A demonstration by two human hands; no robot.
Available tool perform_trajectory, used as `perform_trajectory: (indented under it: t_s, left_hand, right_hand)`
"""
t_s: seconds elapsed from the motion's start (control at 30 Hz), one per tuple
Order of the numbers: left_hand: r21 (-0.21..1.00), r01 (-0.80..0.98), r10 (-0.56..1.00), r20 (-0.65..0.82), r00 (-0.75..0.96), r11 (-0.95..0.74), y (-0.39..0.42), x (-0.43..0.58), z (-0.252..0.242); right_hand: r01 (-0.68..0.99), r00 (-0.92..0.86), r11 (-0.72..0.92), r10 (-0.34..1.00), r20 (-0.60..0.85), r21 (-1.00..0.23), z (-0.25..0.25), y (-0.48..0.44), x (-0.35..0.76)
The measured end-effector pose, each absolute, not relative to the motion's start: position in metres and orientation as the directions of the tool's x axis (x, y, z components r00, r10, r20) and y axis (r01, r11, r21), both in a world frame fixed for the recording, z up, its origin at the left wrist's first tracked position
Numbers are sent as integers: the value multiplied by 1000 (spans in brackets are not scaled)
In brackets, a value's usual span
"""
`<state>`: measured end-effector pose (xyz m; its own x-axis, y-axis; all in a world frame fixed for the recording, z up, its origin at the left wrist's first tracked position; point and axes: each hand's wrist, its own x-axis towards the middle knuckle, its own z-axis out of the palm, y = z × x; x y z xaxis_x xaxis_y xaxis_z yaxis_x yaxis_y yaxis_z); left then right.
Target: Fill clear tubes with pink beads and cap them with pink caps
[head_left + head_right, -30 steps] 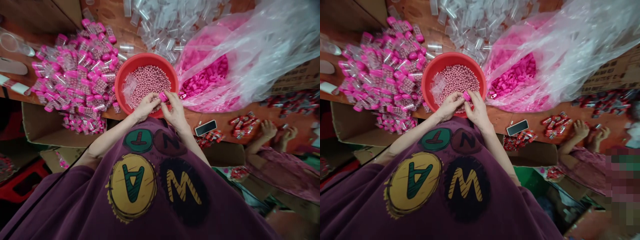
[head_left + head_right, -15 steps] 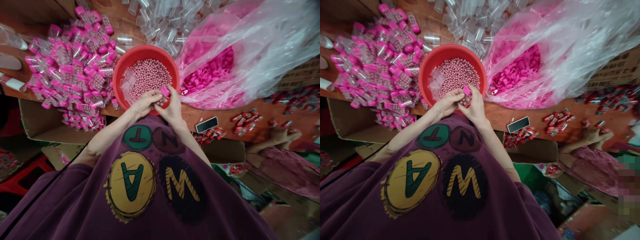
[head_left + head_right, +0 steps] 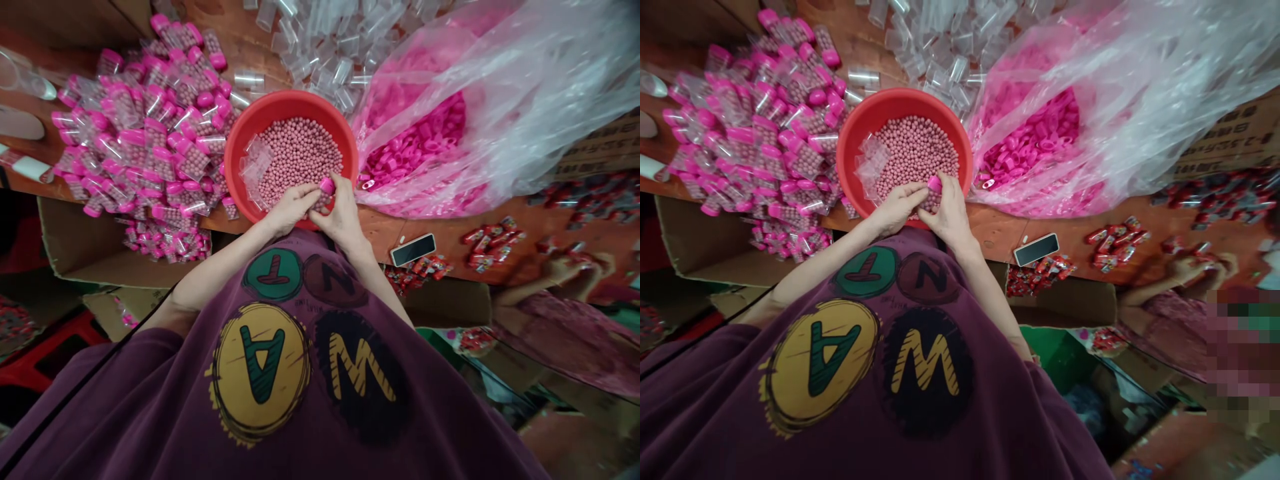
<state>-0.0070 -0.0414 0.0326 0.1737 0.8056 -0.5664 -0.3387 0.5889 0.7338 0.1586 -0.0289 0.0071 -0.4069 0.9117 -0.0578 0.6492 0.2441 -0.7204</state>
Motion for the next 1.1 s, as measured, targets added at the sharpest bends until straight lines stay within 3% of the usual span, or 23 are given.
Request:
perform_trajectory:
  t_s: [0.47, 0.63, 0.73, 0.87, 1.1]
  left_hand:
    - [535, -521, 661, -746, 77, 664, -48, 0, 37]
    - [444, -506, 553, -829, 83, 740, -46, -4, 27]
    - [443, -552, 573, -816, 79, 707, -47, -10, 21]
    - [429, -654, 635, -766, 102, 623, -51, -22, 16]
    - [250, -734, 578, -783, 230, 631, -54, -25, 14]
  right_hand:
    - [756, -442, 323, 894, -80, -569, -4, -31, 148]
    - [753, -385, 196, 905, -179, -628, -18, -42, 140]
    - [721, -392, 150, 893, -219, -677, -20, -45, 134]
    - [663, -447, 216, 882, -147, -717, -18, -41, 131]
    - [526, -545, 308, 838, -36, -793, -11, -31, 139]
